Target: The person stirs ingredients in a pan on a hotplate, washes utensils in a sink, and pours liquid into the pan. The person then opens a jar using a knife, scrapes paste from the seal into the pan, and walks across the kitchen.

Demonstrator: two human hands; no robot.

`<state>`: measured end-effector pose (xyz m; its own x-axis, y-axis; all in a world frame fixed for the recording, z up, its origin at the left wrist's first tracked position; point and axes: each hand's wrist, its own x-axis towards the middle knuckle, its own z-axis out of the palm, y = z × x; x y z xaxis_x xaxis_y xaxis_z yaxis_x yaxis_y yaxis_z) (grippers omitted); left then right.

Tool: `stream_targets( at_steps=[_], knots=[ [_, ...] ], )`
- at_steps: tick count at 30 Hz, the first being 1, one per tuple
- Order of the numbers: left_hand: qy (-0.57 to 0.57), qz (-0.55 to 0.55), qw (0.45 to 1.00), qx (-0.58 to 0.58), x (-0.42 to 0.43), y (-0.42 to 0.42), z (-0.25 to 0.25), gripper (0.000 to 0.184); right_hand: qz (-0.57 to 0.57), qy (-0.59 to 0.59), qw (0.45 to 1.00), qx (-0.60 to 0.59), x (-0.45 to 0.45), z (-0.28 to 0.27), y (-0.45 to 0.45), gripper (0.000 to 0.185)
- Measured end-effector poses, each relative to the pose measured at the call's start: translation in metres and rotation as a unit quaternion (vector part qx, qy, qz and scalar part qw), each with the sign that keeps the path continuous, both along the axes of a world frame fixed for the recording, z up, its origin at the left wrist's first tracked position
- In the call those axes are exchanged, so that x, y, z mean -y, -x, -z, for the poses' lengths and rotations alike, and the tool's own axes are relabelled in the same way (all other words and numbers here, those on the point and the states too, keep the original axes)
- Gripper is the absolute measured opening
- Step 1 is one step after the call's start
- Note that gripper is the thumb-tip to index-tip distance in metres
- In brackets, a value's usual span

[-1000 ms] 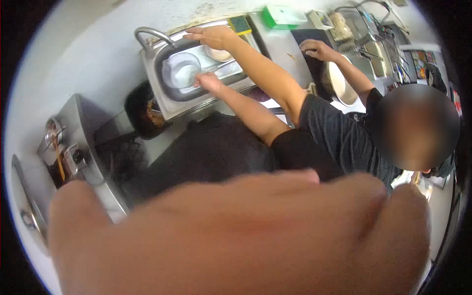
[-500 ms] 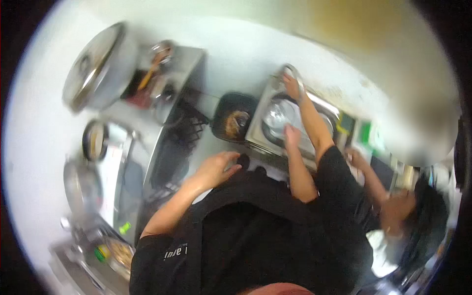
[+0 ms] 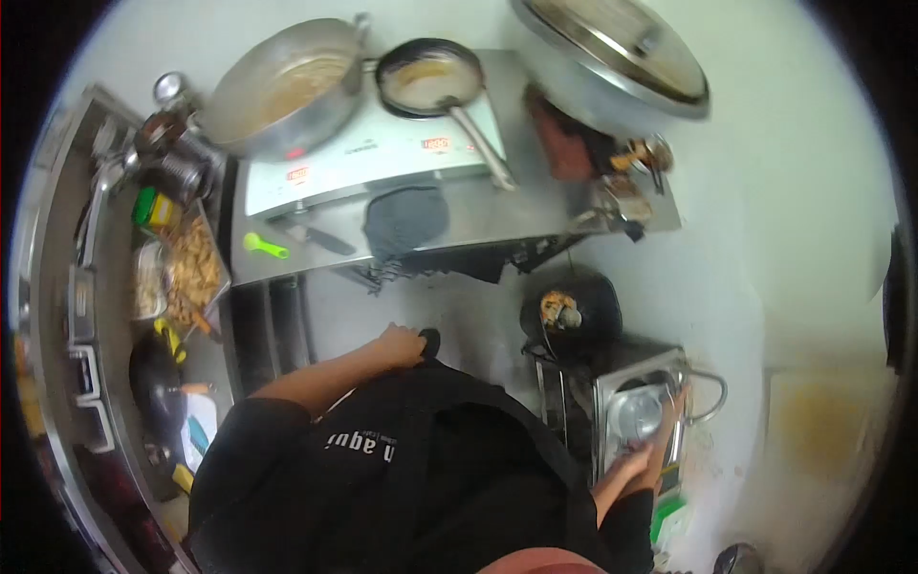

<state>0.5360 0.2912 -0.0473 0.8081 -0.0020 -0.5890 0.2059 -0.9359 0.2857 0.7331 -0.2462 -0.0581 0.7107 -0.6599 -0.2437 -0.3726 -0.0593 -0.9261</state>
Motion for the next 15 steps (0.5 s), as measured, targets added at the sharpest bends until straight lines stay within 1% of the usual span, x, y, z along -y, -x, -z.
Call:
stream_targets(
  at_steps=[2,3,4,6,7,9,11,12,13,14,15],
  knots=[
    [0.0,-0.009,0.998,-0.056,-0.03,0.03,0.016,0.037,-0.059,-0.108,0.99,0.069,0.046,0.023,-0.008,0.025],
    [0.001,-0.033,0.996,-0.084,-0.042,0.04,0.021,0.038,-0.068,-0.124,0.987,0.08,0.032,0.005,-0.007,0.027],
    [0.0,-0.046,0.996,-0.079,-0.054,0.051,0.024,0.038,-0.076,-0.138,0.983,0.091,0.015,-0.023,-0.001,0.028],
    [0.004,-0.064,0.994,-0.094,-0.069,0.067,0.028,0.039,-0.072,-0.128,0.984,0.098,0.001,-0.042,-0.002,0.029],
    [0.005,-0.073,0.993,-0.091,-0.072,0.072,0.034,0.039,-0.074,-0.172,0.977,0.106,-0.025,-0.071,0.002,0.031],
    [0.001,-0.078,0.995,-0.069,-0.079,0.083,0.042,0.04,-0.093,-0.174,0.973,0.119,-0.063,-0.104,0.004,0.032],
    [0.014,-0.086,0.994,-0.068,-0.081,0.082,0.039,0.041,-0.113,-0.17,0.971,0.128,-0.083,-0.123,-0.006,0.032],
    [0.028,-0.087,0.994,-0.067,-0.08,0.081,0.038,0.042,-0.122,-0.169,0.97,0.129,-0.107,-0.142,-0.006,0.032],
    [0.03,-0.098,0.993,-0.065,-0.079,0.081,0.04,0.042,-0.13,-0.197,0.964,0.124,-0.142,-0.167,-0.002,0.031],
    [0.035,-0.114,0.992,-0.05,-0.074,0.083,0.045,0.042,-0.139,-0.223,0.958,0.117,-0.16,-0.181,0.0,0.031],
    [0.038,-0.134,0.99,-0.033,-0.068,0.086,0.047,0.042,-0.155,-0.222,0.956,0.116,-0.16,-0.178,-0.01,0.031]
  ],
)
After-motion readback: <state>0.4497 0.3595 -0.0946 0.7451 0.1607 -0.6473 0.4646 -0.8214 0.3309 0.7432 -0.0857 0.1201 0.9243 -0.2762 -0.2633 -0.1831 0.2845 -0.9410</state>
